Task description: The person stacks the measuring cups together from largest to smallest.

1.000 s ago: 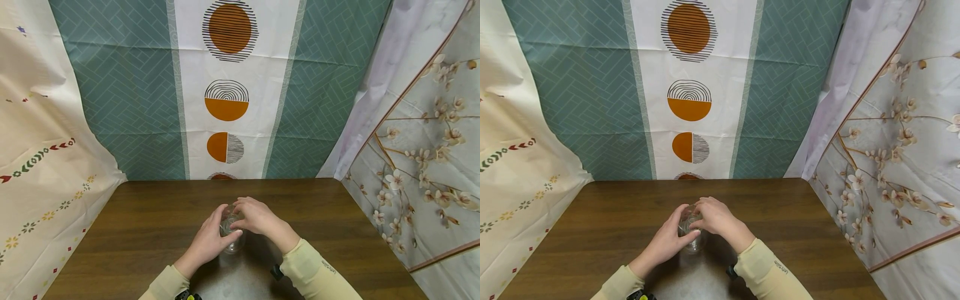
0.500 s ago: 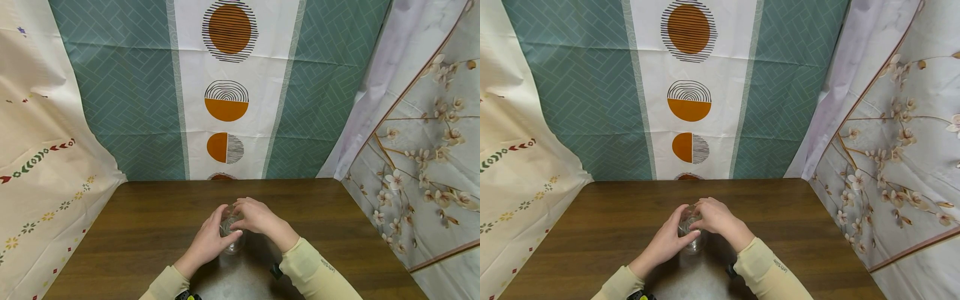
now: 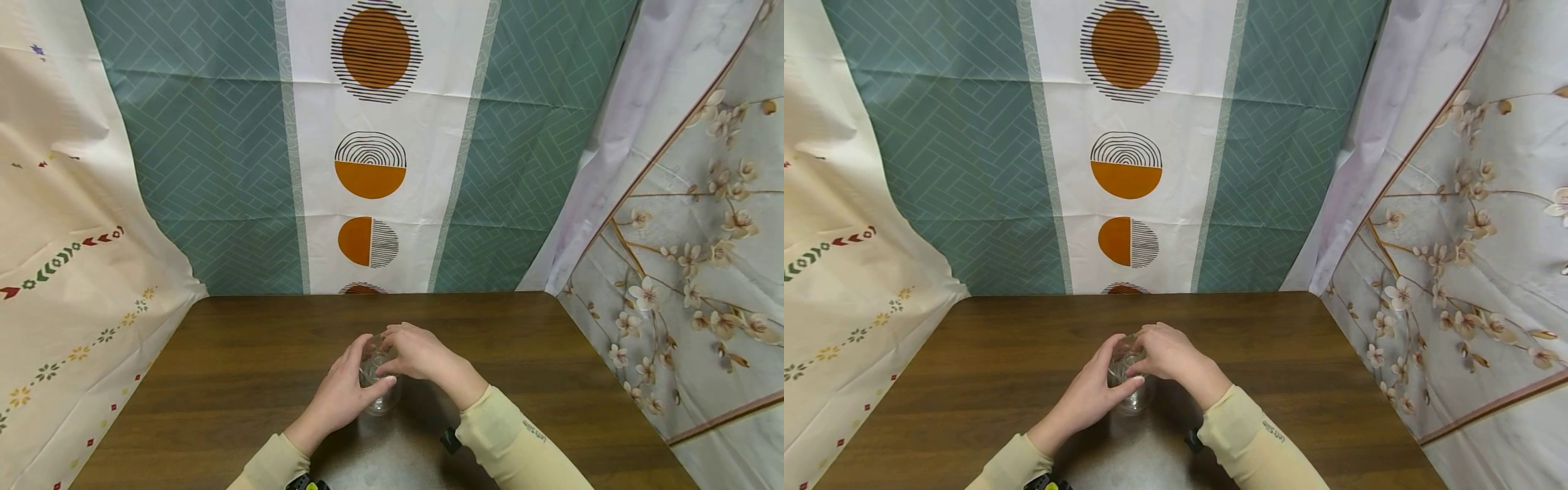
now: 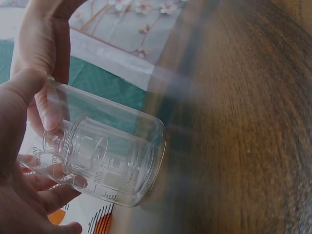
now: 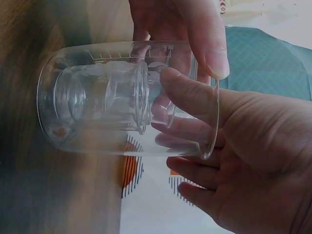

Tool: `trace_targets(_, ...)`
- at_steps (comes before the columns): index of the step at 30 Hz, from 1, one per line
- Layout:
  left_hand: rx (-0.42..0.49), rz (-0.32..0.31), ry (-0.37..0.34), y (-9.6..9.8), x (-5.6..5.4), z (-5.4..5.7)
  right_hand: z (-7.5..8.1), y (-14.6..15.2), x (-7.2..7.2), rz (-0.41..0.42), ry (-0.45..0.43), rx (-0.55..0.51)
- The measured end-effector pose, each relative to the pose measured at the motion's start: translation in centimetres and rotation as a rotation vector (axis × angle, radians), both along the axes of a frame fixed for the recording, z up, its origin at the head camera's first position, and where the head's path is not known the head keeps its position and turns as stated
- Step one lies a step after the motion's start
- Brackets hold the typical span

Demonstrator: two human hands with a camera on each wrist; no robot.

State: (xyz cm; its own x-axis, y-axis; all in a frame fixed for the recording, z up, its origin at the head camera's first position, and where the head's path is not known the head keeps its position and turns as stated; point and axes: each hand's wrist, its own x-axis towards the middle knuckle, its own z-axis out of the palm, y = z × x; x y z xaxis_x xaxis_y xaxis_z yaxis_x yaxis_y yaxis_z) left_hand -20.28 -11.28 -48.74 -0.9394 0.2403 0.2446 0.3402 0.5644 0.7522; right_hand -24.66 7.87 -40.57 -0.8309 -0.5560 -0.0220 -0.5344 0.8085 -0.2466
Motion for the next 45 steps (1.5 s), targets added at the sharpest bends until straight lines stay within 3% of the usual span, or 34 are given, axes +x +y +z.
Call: trace_targets(45,0.017,-0.018,-0.009,0.03,-0.06,0.03,-0.02,-0.17,-0.32,-0.012,-0.048,0.010)
